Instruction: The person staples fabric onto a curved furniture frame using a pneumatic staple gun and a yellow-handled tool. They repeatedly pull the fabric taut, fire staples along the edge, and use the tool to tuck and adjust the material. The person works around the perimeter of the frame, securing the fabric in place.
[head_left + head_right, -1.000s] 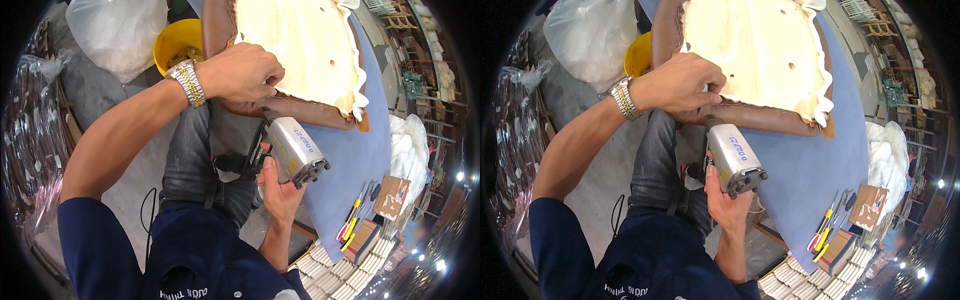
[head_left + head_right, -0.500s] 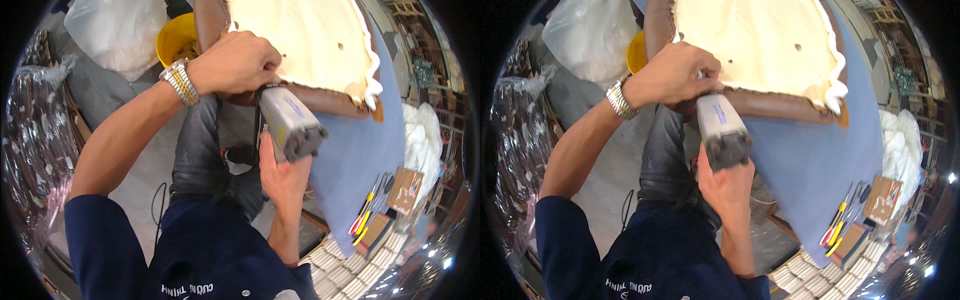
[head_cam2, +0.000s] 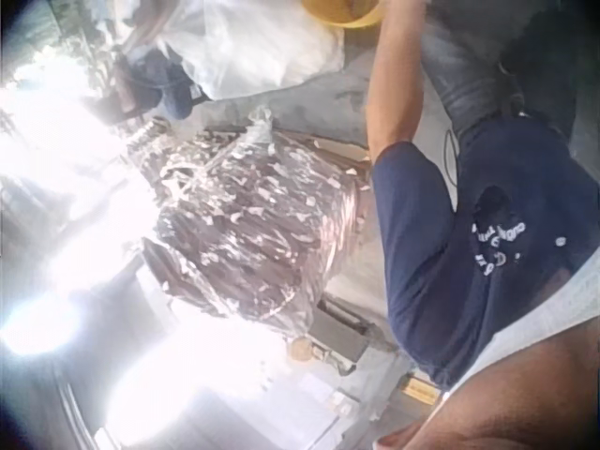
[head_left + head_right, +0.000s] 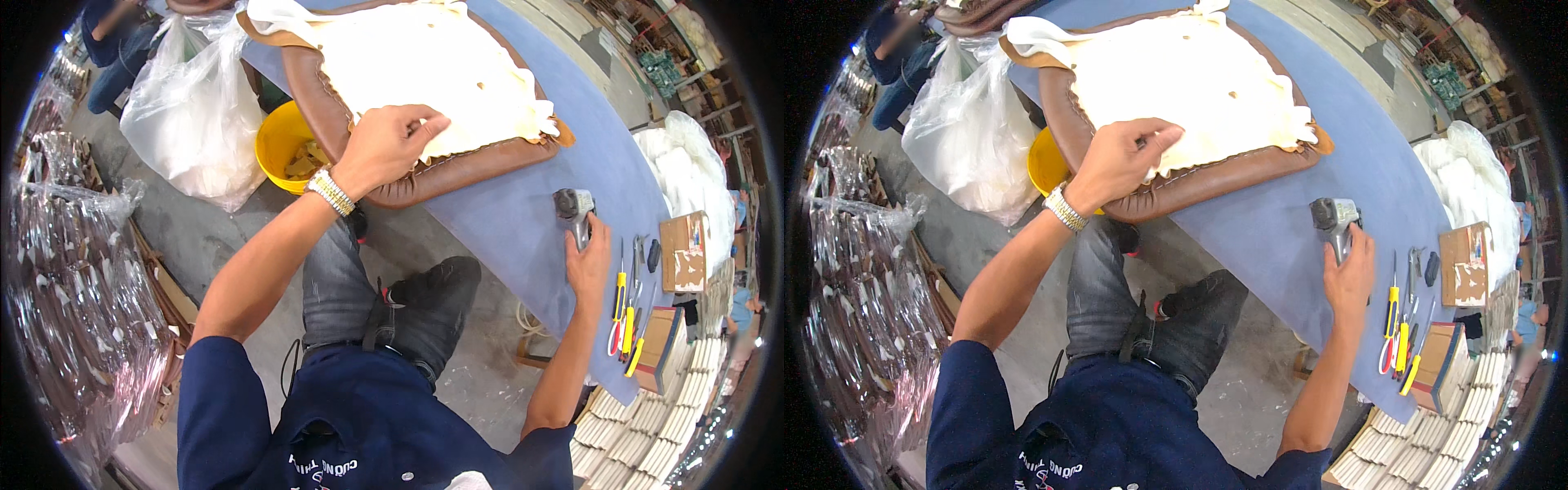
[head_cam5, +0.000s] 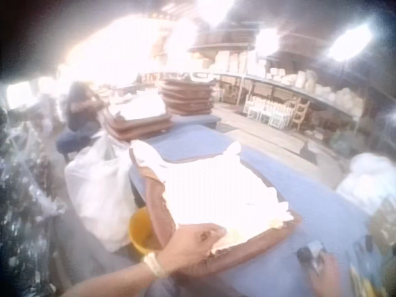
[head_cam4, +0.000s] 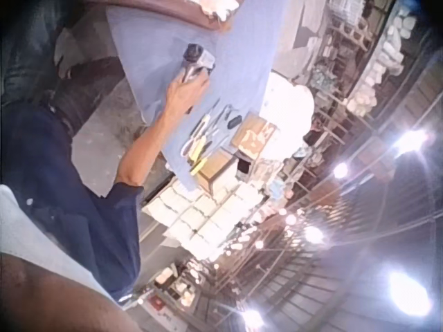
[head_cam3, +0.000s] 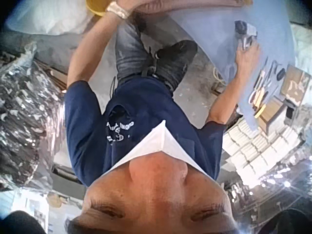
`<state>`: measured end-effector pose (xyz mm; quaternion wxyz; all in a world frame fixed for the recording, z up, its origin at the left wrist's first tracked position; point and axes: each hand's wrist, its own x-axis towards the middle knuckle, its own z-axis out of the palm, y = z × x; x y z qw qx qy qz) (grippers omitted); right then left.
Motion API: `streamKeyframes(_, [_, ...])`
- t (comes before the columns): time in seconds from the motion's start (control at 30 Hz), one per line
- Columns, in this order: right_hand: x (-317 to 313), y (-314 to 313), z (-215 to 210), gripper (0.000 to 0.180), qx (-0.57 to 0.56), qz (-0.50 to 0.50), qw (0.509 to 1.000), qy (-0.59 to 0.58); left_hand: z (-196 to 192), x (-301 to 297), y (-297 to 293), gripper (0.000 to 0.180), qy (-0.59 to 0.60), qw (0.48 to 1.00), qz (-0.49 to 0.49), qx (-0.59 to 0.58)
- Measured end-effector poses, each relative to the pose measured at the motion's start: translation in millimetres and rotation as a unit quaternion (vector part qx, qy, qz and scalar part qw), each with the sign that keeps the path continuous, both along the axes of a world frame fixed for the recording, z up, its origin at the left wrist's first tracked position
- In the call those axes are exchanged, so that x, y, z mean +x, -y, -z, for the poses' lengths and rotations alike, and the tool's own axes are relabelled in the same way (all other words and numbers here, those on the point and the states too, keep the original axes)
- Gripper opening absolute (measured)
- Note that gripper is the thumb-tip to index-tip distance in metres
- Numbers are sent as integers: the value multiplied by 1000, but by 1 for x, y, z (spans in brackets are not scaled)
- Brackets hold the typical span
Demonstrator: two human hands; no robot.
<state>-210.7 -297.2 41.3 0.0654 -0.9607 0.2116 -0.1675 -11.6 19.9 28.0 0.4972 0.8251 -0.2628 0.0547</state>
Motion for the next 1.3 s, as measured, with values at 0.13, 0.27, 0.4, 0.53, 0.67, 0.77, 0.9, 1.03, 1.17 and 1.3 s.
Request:
streamKeyframes(0.13, [-43, 46, 28, 33, 83, -55, 993, 60, 18, 10, -42, 23, 187, 963, -172, -95])
streamKeyframes(0.27, [-130, 168, 69, 39, -77, 125, 989, 6, 42, 31, -99, 46, 56, 943, -325, -49])
streamKeyframes(0.4, [-141, 178, 90, 42, -69, 114, 991, 2, 39, 48, -83, 72, -145, 924, -279, -217])
streamKeyframes(0.53, [-166, 203, 79, 39, -177, 260, 949, -27, 57, 70, -73, 71, -157, 912, -265, -270])
streamKeyframes(0.67, [-167, 211, 73, 39, -161, 236, 951, -115, 53, 51, -58, 72, -169, 910, -230, -300])
streamKeyframes(0.77, [-155, 182, 42, 32, -38, 103, 992, 55, 59, 52, -58, 74, -105, 925, -237, -280])
streamKeyframes(0.9, [-93, 13, -44, 38, 199, -29, 980, 4, 69, 56, -63, 74, -81, 933, -260, -237])
streamKeyframes(1.03, [-41, -101, -58, 55, 80, -310, 947, -36, 71, 55, -61, 75, -32, 942, -263, -204])
streamKeyframes(1.17, [-15, -136, -57, 55, 4, -338, 934, -115, 75, 58, -64, 73, -30, 946, -249, -206])
streamKeyframes(1.3, [-8, -146, -55, 56, -79, -335, 931, -121, 73, 56, -62, 70, -31, 944, -238, -228])
